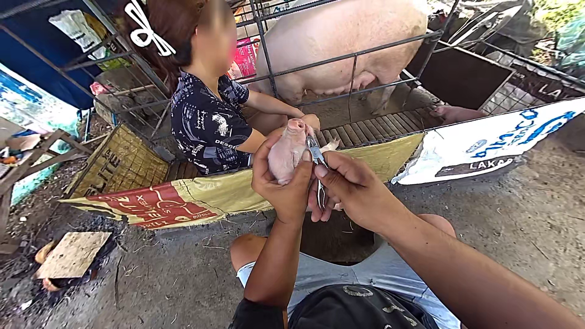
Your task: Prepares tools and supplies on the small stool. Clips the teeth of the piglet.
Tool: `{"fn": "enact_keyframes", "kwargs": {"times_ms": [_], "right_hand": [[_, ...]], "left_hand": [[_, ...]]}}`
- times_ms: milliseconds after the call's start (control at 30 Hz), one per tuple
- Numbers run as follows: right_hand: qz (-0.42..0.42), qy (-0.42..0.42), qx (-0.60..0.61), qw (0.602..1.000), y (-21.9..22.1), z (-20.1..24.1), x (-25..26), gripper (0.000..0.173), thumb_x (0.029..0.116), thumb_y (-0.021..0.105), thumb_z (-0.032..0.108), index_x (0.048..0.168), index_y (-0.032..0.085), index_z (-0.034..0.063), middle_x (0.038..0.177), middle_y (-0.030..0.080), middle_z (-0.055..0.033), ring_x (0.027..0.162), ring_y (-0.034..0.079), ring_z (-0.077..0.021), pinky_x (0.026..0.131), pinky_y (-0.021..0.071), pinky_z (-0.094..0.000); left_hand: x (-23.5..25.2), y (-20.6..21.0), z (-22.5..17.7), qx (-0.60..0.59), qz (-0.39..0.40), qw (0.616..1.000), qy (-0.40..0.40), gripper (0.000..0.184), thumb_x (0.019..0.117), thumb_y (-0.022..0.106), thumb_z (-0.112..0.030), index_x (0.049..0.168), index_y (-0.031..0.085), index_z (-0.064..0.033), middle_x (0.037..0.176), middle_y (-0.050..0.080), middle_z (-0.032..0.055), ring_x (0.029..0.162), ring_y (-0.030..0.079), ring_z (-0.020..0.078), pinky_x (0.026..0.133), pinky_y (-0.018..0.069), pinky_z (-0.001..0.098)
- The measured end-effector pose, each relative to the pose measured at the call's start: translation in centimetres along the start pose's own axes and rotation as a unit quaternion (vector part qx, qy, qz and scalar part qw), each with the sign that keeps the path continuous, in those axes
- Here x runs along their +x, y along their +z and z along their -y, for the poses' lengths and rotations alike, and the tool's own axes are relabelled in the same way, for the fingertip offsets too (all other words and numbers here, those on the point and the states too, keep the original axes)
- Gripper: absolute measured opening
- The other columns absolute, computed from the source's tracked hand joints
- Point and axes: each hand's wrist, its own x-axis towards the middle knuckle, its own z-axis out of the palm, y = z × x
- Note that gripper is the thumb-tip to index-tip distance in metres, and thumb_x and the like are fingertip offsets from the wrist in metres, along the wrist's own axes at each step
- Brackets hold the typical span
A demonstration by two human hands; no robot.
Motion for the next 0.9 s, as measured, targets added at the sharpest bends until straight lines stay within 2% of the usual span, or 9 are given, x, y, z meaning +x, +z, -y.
{"fn": "enact_keyframes", "kwargs": {"times_ms": [133, 233, 300, 400, 467, 500, 567, 667, 900], "right_hand": [[0.004, -0.009, 0.002, 1.000, 0.0, -0.1, 0.0, 0.025, 0.1122, 0.039, 0.017, 0.104, 0.057, 0.0017, 0.076, 0.071, -0.0123, 0.060, 0.072, -0.0210, 0.053, 0.0619, -0.0290], [-0.018, -0.012, -0.018, 1.000, 0.3, 0.0, 0.0, 0.024, 0.1118, 0.039, 0.016, 0.099, 0.055, 0.0037, 0.069, 0.064, -0.0072, 0.050, 0.061, -0.0123, 0.045, 0.0523, -0.0214], [-0.035, 0.000, -0.018, 0.999, 0.4, -0.1, 0.0, 0.025, 0.1117, 0.038, 0.016, 0.099, 0.055, 0.0037, 0.066, 0.061, -0.0070, 0.047, 0.057, -0.0110, 0.043, 0.0484, -0.0202], [-0.032, 0.007, 0.018, 0.999, 0.3, -0.7, 0.0, 0.025, 0.1125, 0.036, 0.016, 0.103, 0.055, 0.0020, 0.069, 0.064, -0.0108, 0.049, 0.062, -0.0166, 0.043, 0.0534, -0.0248], [-0.020, 0.015, 0.034, 0.999, -0.1, -0.5, -0.2, 0.027, 0.1124, 0.037, 0.017, 0.104, 0.057, 0.0003, 0.074, 0.068, -0.0129, 0.057, 0.069, -0.0203, 0.050, 0.0600, -0.0287], [-0.025, 0.015, 0.015, 0.999, -0.4, -0.3, -0.3, 0.028, 0.1119, 0.038, 0.016, 0.103, 0.059, 0.0005, 0.076, 0.070, -0.0120, 0.062, 0.071, -0.0189, 0.054, 0.0600, -0.0271], [-0.044, 0.008, -0.056, 0.997, -0.8, -0.1, -0.4, 0.028, 0.1106, 0.041, 0.017, 0.098, 0.063, 0.0041, 0.076, 0.071, -0.0064, 0.066, 0.067, -0.0125, 0.058, 0.0526, -0.0216], [-0.047, 0.030, -0.089, 0.994, -1.3, 0.6, -0.2, 0.027, 0.1106, 0.043, 0.017, 0.100, 0.064, 0.0050, 0.070, 0.068, -0.0040, 0.053, 0.057, -0.0068, 0.048, 0.0433, -0.0169], [-0.013, 0.098, -0.055, 0.994, -1.4, 1.2, 0.9, 0.026, 0.1113, 0.043, 0.017, 0.101, 0.062, 0.0026, 0.075, 0.071, -0.0099, 0.050, 0.061, -0.0114, 0.045, 0.0490, -0.0191]], "left_hand": [[0.0, -0.2, 0.1, -0.001, 0.001, 1.000, 0.005, 0.052, 0.0764, 0.079, 0.003, 0.124, 0.059, 0.0067, 0.109, 0.070, 0.0113, 0.097, 0.071, 0.0155, 0.082, 0.0621, 0.0306], [0.1, 0.3, -0.6, 0.006, 0.003, 1.000, 0.003, 0.050, 0.0777, 0.078, 0.004, 0.123, 0.058, 0.0075, 0.108, 0.070, 0.0096, 0.097, 0.070, 0.0135, 0.083, 0.0612, 0.0286], [0.0, 0.8, -1.3, 0.035, 0.009, 0.999, -0.004, 0.049, 0.0776, 0.073, 0.005, 0.124, 0.057, 0.0069, 0.107, 0.071, 0.0059, 0.098, 0.070, 0.0092, 0.083, 0.0593, 0.0245], [-0.2, 0.0, 0.8, -0.005, 0.009, 1.000, -0.001, 0.051, 0.0777, 0.079, 0.004, 0.125, 0.058, 0.0067, 0.112, 0.070, 0.0132, 0.099, 0.070, 0.0187, 0.084, 0.0623, 0.0340], [-0.3, -0.2, 1.7, -0.017, 0.008, 1.000, 0.004, 0.053, 0.0755, 0.080, 0.004, 0.125, 0.059, 0.0068, 0.115, 0.070, 0.0162, 0.103, 0.071, 0.0235, 0.088, 0.0626, 0.0394], [-0.4, -0.4, 1.9, -0.014, 0.006, 1.000, 0.002, 0.054, 0.0747, 0.081, 0.004, 0.124, 0.059, 0.0062, 0.115, 0.070, 0.0154, 0.103, 0.071, 0.0230, 0.088, 0.0624, 0.0393], [-0.6, -0.7, 2.4, -0.003, 0.004, 1.000, -0.001, 0.055, 0.0747, 0.081, 0.001, 0.125, 0.059, 0.0054, 0.115, 0.069, 0.0122, 0.104, 0.069, 0.0193, 0.089, 0.0611, 0.0360], [-0.8, -0.8, 2.9, -0.014, 0.001, 1.000, 0.000, 0.054, 0.0755, 0.082, 0.000, 0.125, 0.060, 0.0045, 0.115, 0.069, 0.0112, 0.104, 0.069, 0.0186, 0.090, 0.0608, 0.0361], [-1.2, -1.2, 3.3, -0.006, 0.009, 1.000, 0.003, 0.053, 0.0755, 0.081, 0.002, 0.124, 0.060, 0.0047, 0.110, 0.070, 0.0110, 0.099, 0.070, 0.0182, 0.086, 0.0620, 0.0360]]}}
